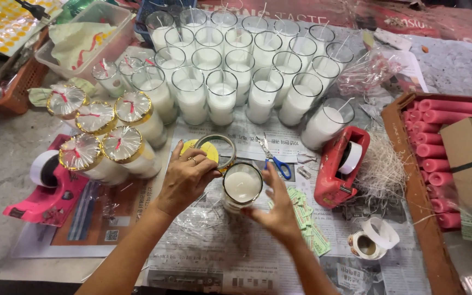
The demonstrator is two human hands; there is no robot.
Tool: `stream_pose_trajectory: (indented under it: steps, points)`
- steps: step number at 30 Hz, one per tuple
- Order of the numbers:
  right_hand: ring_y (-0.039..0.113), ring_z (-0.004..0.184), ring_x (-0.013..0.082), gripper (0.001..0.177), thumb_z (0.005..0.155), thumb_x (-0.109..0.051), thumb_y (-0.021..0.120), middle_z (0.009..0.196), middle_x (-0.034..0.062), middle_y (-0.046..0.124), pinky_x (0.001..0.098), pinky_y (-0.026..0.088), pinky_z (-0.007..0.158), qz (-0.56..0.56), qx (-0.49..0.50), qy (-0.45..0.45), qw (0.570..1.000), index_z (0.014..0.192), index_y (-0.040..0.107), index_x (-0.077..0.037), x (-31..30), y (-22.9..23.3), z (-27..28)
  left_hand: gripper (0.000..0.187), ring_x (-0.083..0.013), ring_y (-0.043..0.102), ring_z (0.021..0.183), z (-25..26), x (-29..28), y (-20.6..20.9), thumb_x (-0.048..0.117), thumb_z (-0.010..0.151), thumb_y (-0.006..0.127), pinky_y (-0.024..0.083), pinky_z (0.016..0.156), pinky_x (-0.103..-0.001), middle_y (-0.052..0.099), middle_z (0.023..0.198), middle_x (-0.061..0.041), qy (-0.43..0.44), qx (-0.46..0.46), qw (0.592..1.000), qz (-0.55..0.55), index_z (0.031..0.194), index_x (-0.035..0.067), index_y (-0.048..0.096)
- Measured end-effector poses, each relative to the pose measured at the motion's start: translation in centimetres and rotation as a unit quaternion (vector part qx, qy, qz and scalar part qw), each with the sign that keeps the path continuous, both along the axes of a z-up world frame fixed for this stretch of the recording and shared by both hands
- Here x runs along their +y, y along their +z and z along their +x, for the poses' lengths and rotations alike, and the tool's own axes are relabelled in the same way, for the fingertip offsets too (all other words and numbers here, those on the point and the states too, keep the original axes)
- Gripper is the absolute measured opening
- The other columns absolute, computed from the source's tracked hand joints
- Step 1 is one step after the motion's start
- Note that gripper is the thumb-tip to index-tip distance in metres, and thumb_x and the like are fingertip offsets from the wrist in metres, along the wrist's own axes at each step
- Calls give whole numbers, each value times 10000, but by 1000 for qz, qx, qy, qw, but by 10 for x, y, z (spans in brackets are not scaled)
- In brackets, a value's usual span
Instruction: Applying decorative labels to glass candle jars and wrapping them in protective plastic film.
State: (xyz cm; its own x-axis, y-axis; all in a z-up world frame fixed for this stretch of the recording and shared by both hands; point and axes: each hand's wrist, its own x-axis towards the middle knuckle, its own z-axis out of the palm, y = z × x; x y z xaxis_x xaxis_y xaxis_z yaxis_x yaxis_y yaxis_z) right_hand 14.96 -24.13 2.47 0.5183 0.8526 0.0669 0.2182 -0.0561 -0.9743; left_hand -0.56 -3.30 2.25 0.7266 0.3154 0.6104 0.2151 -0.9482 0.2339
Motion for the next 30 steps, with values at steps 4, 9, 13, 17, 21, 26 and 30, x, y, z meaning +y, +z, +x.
stream_pose_trajectory:
  steps: [4, 9, 13, 17, 21, 26, 30]
  points:
    - [295, 1527, 266, 1202, 644, -144, 916, 1672, 170, 263, 381, 327, 1208, 18, 35, -83, 996, 1597, 188, -72, -4, -1, -50, 230, -254, 641, 1016, -6, -7, 17, 373, 958, 661, 311, 1124, -646, 704, 865, -9, -45, 31, 998, 4, 933, 146, 690]
    - [373, 1452, 408, 1288, 544, -161, 1002, 1543, 264, 442, 480, 281, 1222, 68, -6, -16, 998, 1604, 279, -54, 13, -18, -16, 190, -219, 678, 960, -15, -31, 15, 344, 895, 745, 330, 1126, -627, 675, 704, 6, 10, -25, 999, 23, 788, 199, 683]
    - [478, 1411, 332, 1209, 566, -254, 1000, 1481, 177, 546, 439, 328, 1213, 55, -37, 6, 998, 1582, 357, -126, 29, -24, -1, 232, -207, 675, 957, -19, -60, 0, 351, 891, 721, 344, 1121, -608, 631, 692, -1, 54, -45, 996, 55, 752, 199, 614]
    - [550, 1358, 295, 1013, 567, -282, 1004, 1444, 119, 585, 420, 398, 1170, 77, -43, 7, 996, 1446, 519, -141, 32, -24, -2, 235, -206, 666, 821, -21, -63, -5, 357, 932, 678, 378, 1105, -592, 596, 660, -14, 61, -67, 992, 87, 783, 185, 617]
    - [572, 1328, 326, 921, 597, -261, 989, 1407, 148, 601, 453, 423, 1139, 106, -58, 0, 993, 1393, 556, -99, 29, -20, -3, 269, -183, 655, 758, -37, -32, 3, 436, 940, 679, 392, 1097, -567, 602, 657, 16, 37, -49, 985, 163, 806, 208, 637]
    - [573, 1330, 304, 955, 574, -292, 1010, 1413, 131, 599, 433, 413, 1146, 115, -55, -2, 992, 1396, 560, -106, 32, -30, -4, 200, -164, 666, 904, -39, -12, 9, 379, 894, 741, 311, 1151, -567, 641, 716, 39, 4, -30, 988, 149, 814, 220, 649]
    - [580, 1315, 306, 919, 597, -294, 995, 1405, 141, 603, 439, 417, 1137, 119, -70, 5, 990, 1384, 559, -106, 28, -27, -2, 170, -161, 635, 929, -21, -6, -2, 399, 891, 747, 344, 1125, -512, 636, 731, 56, 40, -35, 996, 65, 870, 250, 668]
